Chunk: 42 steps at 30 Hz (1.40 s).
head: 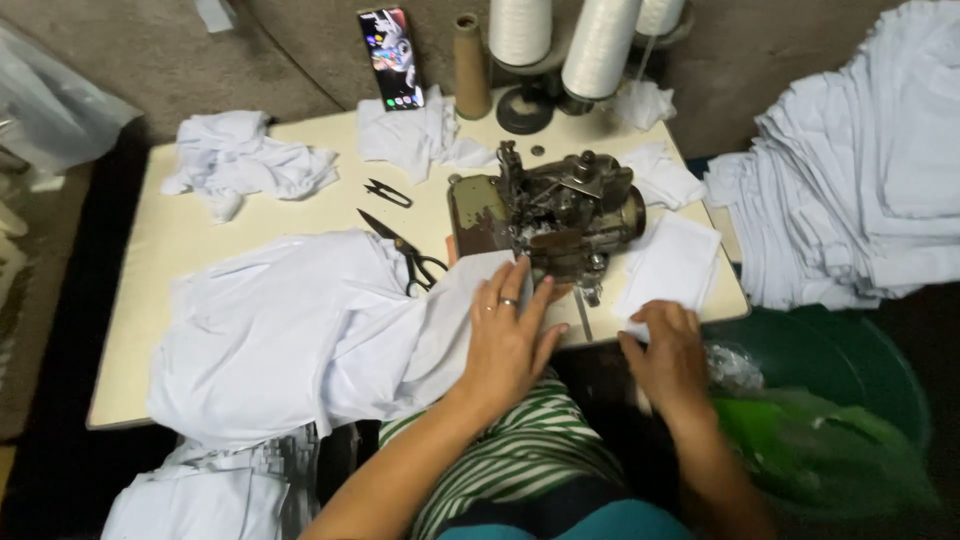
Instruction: The person is folding and aligning white fabric pieces on a workbench in a sewing factory environment.
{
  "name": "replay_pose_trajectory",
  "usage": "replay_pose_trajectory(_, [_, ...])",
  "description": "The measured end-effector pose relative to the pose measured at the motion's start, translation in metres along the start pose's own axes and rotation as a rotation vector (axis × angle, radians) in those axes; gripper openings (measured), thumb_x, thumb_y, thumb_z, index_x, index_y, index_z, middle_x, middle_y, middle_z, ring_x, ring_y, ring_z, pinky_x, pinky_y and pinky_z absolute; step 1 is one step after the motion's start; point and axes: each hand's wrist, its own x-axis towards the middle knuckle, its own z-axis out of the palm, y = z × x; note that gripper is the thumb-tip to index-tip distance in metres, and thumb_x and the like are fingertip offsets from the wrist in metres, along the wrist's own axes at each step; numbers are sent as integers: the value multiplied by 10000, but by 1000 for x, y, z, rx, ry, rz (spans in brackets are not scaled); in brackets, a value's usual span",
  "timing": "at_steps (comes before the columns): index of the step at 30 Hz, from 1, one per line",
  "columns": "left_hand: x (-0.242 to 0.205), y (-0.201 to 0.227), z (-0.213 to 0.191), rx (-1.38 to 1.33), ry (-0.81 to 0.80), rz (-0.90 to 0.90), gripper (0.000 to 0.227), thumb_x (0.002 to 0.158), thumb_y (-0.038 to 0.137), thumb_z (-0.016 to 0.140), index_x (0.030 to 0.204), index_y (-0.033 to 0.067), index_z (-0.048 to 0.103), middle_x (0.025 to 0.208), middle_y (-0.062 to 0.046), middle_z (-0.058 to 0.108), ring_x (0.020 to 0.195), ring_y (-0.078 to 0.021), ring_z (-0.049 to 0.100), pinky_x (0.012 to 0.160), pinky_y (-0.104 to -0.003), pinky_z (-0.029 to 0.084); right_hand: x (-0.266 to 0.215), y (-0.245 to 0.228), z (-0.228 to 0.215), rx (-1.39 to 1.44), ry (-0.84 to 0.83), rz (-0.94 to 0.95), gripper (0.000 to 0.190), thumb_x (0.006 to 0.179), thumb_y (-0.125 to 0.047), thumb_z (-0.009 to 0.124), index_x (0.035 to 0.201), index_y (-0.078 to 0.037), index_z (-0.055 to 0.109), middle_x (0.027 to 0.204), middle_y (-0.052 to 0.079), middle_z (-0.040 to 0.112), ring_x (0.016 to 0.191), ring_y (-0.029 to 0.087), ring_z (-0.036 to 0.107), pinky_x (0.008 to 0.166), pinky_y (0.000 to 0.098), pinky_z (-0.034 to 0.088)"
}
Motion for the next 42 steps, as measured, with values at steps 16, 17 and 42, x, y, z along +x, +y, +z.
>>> replay_pose_trajectory(16, [-11,28,134,-537,-290,-97,481,920,59,518,1395,7,459,1346,-250,533,1193,-426,518,1063,-465,394,-4,38,4,48,-140,-69,339,748,-158,747,1033,-102,572,1049,120,592,998,374,568,843,457,459])
replay_pose_trajectory(17, [-9,26,139,-551,-302,-40,531,921,23,480,1439,-17,374,1390,-287,492,1283,-442,458,1108,-479,366,-3,37,6,-27,-157,-77,367,734,-151,757,1046,-108,568,1047,96,581,992,352,562,841,449,463])
replay_pose_trajectory(42, [35,33,98,-856,-70,-143,594,836,165,774,1363,27,537,1374,-226,548,1326,-431,497,1121,-513,398,71,-18,-103,621,229,92,186,1004,16,593,1178,-2,658,820,156,645,737,200,568,687,342,480])
